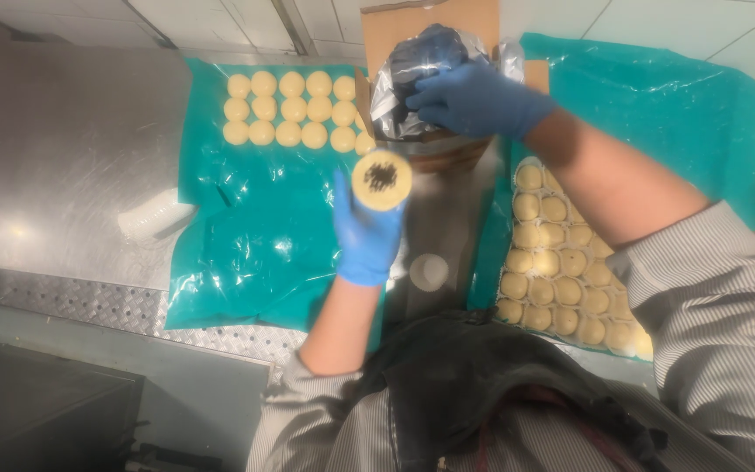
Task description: Filling pastry dough with a dark filling and rolling them into balls.
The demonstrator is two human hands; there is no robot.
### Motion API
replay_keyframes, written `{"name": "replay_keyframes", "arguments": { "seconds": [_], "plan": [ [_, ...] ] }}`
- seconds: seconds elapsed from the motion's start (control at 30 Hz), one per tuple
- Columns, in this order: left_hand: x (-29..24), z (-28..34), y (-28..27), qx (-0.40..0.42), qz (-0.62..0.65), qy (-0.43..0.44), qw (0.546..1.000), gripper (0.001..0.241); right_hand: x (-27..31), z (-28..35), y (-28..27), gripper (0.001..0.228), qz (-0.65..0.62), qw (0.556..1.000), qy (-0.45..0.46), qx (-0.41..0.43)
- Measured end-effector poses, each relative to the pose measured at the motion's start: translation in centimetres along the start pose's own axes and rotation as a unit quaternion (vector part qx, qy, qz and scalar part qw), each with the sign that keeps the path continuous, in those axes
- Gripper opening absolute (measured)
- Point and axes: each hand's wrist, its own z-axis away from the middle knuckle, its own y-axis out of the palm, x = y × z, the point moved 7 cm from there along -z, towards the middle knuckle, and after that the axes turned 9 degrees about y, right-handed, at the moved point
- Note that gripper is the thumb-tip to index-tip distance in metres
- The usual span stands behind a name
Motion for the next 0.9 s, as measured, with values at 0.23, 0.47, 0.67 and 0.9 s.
{"name": "replay_keyframes", "arguments": {
  "seconds": [0.23,0.47,0.67,0.9],
  "plan": [
    [-2.6,3.8,-3.8,-0.202,0.023,-0.011,0.979,0.059,1.6,1.8,5.1,0.05,-0.045,0.948,0.198,0.244],
    [-0.6,7.2,-3.8,-0.25,-0.015,-0.043,0.967,0.052,1.4,4.0,4.9,0.03,-0.033,0.945,0.182,0.271],
    [2.2,8.4,0.2,-0.208,-0.078,-0.101,0.97,0.054,3.9,4.2,-1.5,0.054,-0.084,0.977,0.101,0.165],
    [7.4,10.4,7.4,-0.181,-0.129,-0.21,0.952,0.071,8.4,13.8,-11.8,0.022,-0.203,0.971,0.116,-0.056]
  ]
}}
